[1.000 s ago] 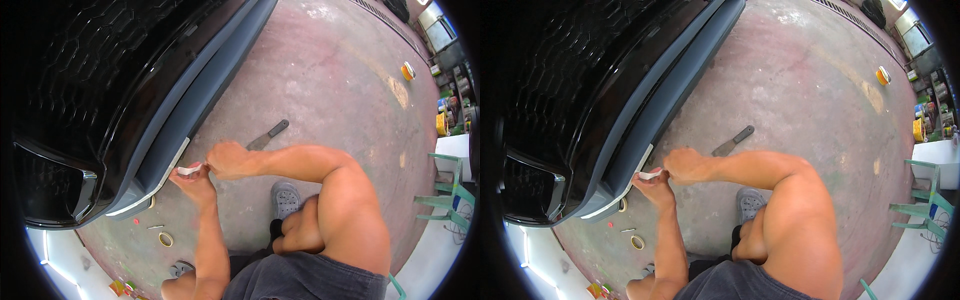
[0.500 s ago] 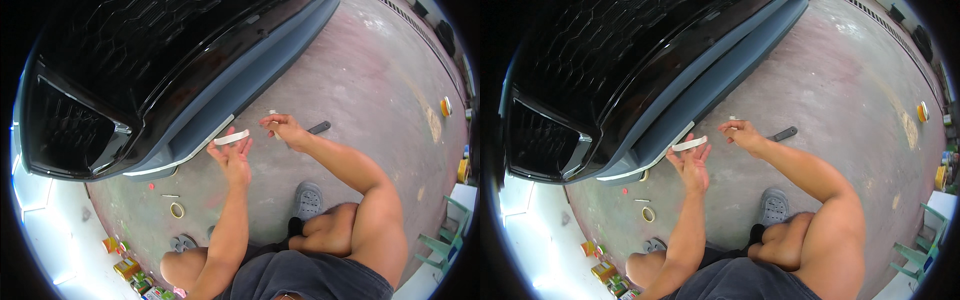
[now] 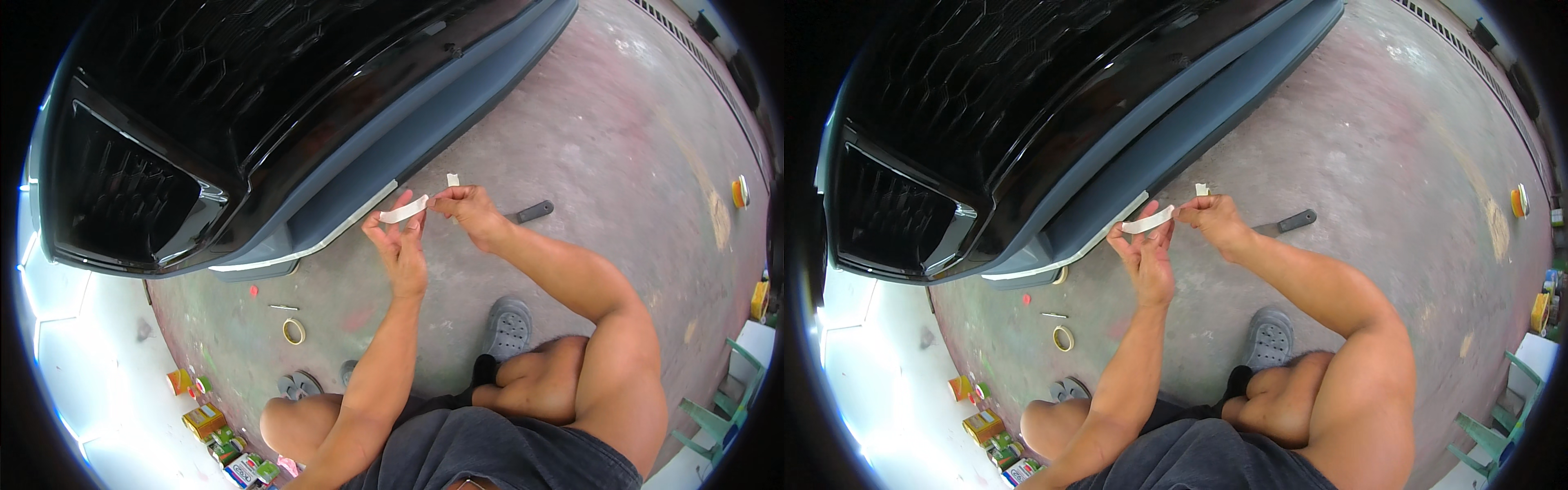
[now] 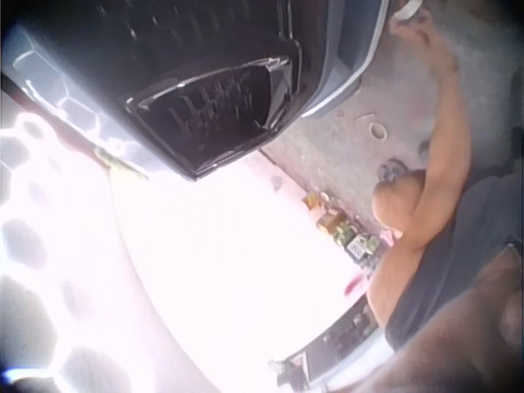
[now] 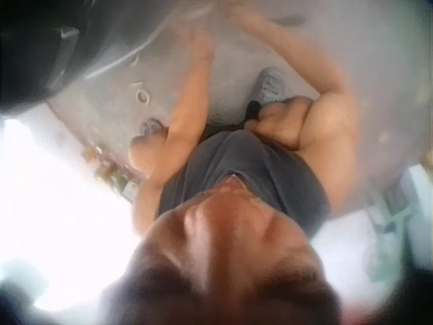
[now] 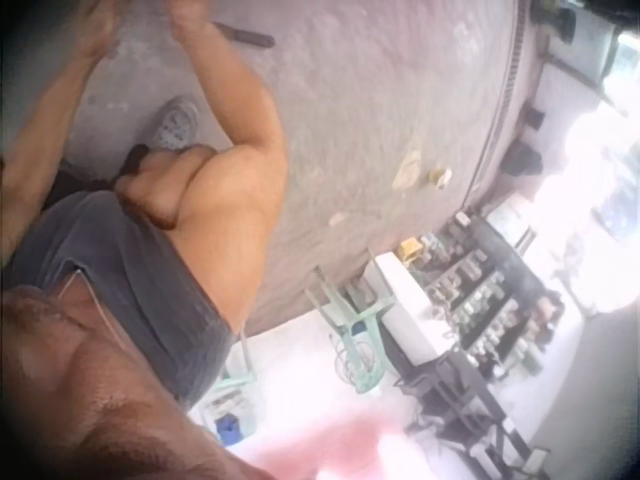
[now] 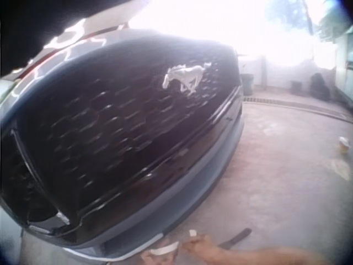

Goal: The person sits on the floor and applies masking tape along the lower edge of a car bumper. They repeatedly tear off pieces of tape, place them on the bumper, and smooth them down with a plastic scraper tool.

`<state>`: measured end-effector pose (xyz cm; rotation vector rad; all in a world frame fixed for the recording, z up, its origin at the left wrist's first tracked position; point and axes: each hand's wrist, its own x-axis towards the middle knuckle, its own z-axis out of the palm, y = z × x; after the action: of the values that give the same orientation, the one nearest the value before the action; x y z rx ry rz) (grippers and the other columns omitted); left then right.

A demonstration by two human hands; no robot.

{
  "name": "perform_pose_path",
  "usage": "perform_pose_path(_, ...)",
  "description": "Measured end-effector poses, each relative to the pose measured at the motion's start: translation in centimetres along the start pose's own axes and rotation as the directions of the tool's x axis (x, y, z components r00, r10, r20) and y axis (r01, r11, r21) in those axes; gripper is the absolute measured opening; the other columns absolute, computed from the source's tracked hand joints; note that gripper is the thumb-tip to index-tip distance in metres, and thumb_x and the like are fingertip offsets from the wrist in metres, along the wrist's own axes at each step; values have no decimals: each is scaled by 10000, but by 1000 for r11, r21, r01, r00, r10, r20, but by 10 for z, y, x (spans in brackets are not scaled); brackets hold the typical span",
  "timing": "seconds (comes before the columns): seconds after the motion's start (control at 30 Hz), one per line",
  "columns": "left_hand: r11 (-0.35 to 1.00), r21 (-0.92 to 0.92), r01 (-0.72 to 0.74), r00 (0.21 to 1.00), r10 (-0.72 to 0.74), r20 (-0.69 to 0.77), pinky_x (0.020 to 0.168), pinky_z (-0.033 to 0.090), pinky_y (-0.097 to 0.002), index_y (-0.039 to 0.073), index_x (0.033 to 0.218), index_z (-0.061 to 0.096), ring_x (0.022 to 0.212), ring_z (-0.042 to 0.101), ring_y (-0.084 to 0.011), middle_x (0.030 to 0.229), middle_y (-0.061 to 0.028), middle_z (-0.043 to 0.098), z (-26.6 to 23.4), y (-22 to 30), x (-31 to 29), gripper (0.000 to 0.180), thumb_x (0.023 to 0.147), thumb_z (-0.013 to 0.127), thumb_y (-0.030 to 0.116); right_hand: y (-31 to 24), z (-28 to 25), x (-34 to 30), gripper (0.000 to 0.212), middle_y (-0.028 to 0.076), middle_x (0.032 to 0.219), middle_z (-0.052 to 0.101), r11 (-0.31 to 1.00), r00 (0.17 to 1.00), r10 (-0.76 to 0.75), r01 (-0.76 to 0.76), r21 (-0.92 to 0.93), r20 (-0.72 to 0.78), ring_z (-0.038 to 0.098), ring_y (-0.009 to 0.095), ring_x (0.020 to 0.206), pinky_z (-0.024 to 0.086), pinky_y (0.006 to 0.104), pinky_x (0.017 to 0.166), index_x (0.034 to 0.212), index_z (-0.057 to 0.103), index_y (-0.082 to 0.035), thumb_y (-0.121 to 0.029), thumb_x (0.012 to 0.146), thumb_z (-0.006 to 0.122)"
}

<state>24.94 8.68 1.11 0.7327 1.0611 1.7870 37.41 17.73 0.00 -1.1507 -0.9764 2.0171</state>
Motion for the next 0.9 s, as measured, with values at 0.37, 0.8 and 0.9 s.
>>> perform_pose_path(0.37, 997, -69, 23, 986, -34, -166, 1162, 382, -552, 205, 1352, 334, 1341, 548, -434, 1539, -209, 465, -17, 1, 13, 339, 1056, 496, 229, -5, -3, 16, 139, -7, 789, 635, 997, 992, -73, 73, -2, -100, 526, 107, 764, 424, 273, 718, 910, 769, -37, -173, 885, 789)
perform_pose_path(0.8, 986, 56, -158, 986, 155, 55, 1150, 434, -503, 170, 1299, 334, 1337, 555, -390, 1524, -282, 451, -13, -6, 11, 275, 1073, 483, 223, 2, 16, 9, 171, -17, 781, 633, 998, 1000, 12, -11, -58, 20, 515, 92, 761, 397, 275, 697, 888, 773, -45, -211, 889, 816)
perform_pose_path(0.9, 995, -31, -100, 994, 98, -49, 1112, 455, -453, 156, 1278, 364, 1303, 575, -344, 1530, -236, 458, -11, -3, 9, 233, 1083, 483, 201, 10, 15, 17, 182, -24, 737, 615, 996, 995, -83, 83, -22, -45, 495, 78, 697, 380, 283, 628, 854, 766, -33, -202, 899, 815)
